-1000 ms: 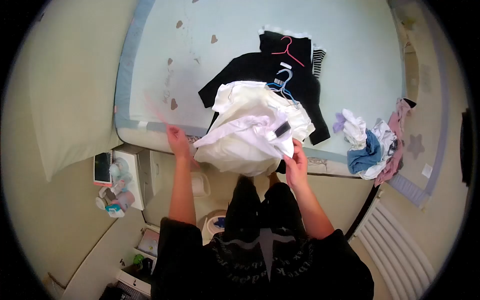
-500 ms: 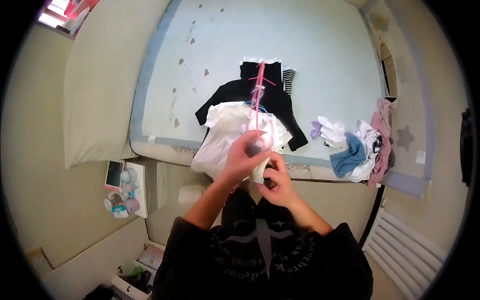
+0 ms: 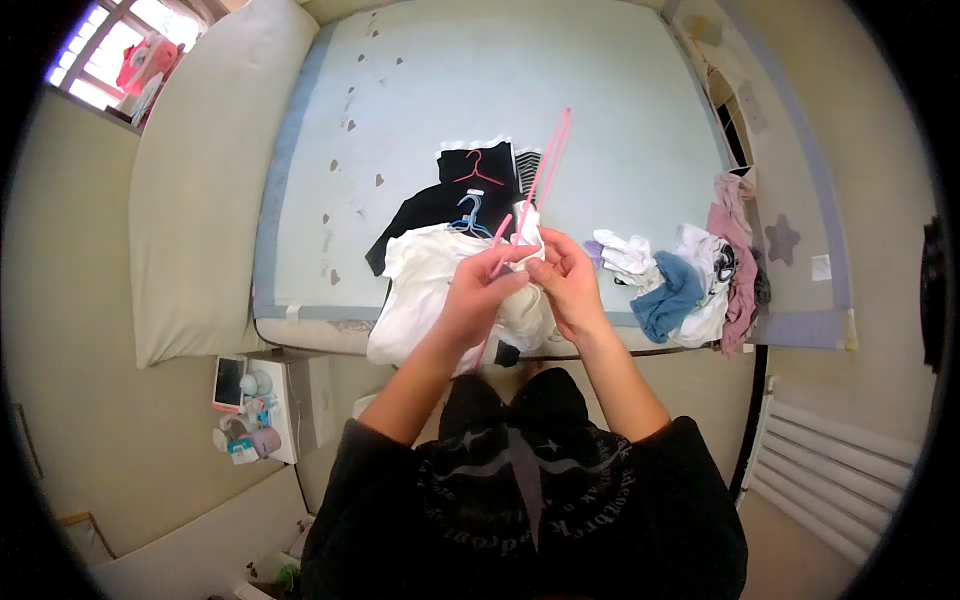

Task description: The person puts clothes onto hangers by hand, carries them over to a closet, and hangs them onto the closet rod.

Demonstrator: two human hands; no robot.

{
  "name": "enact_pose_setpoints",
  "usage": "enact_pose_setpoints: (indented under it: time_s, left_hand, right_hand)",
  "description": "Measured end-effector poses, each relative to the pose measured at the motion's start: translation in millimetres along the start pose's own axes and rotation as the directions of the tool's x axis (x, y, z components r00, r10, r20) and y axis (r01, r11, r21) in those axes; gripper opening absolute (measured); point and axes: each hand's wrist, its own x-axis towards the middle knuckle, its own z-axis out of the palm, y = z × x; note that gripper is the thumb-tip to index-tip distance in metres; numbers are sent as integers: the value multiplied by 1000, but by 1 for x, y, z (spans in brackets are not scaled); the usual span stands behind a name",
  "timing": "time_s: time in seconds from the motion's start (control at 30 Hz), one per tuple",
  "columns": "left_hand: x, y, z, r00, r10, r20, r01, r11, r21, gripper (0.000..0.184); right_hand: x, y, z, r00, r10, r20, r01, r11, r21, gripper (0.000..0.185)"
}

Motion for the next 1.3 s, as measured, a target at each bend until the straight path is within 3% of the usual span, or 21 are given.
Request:
enact_pose_setpoints:
  time_s: [0.03,0.07,0.17,0.2,0.3,0.37,0.43,0.53,0.63,0.77,0.8,0.9,0.93,1.03,1.07,1.17,1.3]
  left_hand:
    - [1,2,3,999,-35,8,36,997,-75,34]
    - [2,3,10,999,-5,-47,4,1000,-25,30]
    - [9,-4,5,1000,5,-24,-4,1000,7,21]
    - [14,-11,1,999,12,-41,-11,1000,14,18]
    - [35,-36,-23,989,18,-147,-4,995,97,16]
    - [44,-49,-53,985,5,-175,20,990,139,18]
    - [39,-51,-75,965,-74,-252,117,980,159,22]
    - [24,-62,-97,906,38,-421,222,805,550,36]
    - [6,-73,-113,842,168,-513,161,830,535,49]
    - [-26,-98,-148,757,127,-642,245,855,457,46]
    - [-37,-102,-158,745,39,-666,305,868,393,40]
    - [-72,-115,-175,707,-24,-707,344,885,314,38]
    - [-83,-115,-176,698,-42,-715,340,898,278,35]
    - [-115,-130,-195,593,-164,-789,315,948,39,29]
    - [-125,-133,-202,584,-180,-792,311,950,14,25]
    - [-134,-129,-201,529,-221,-819,290,954,-70,24]
    - [-136,-142,-214,525,-217,-823,265,961,-85,20]
  right_hand:
    - [0,-3,-4,996,86,28,-89,986,143,47]
    - [-3,-7,-6,989,125,73,-138,967,214,50]
    - [-4,0,-13,950,231,211,-255,962,95,42]
    - [-7,5,-8,933,278,229,-325,924,201,37]
    - [4,61,-28,928,363,77,-371,921,120,36]
    - [18,87,-59,965,254,-69,-261,960,-104,31]
    - [21,105,-93,953,282,-112,-290,955,-57,30]
    - [19,151,-143,951,261,-166,-306,869,-388,31]
    - [8,214,-179,953,278,-116,-286,711,-642,29]
    - [-13,285,-183,928,372,-29,-203,438,-876,32]
    - [-15,295,-176,918,397,20,-173,445,-879,34]
    - [-13,354,-169,876,416,245,114,315,-942,42]
    - [-10,364,-158,812,567,141,-12,258,-966,52]
    - [-2,388,-121,706,681,-194,-253,-14,-967,65]
    - [6,398,-119,664,698,-269,-383,9,-924,74]
    - [11,429,-127,668,599,-441,-525,-40,-850,76]
    - [-3,473,-173,894,278,-352,-421,251,-872,55]
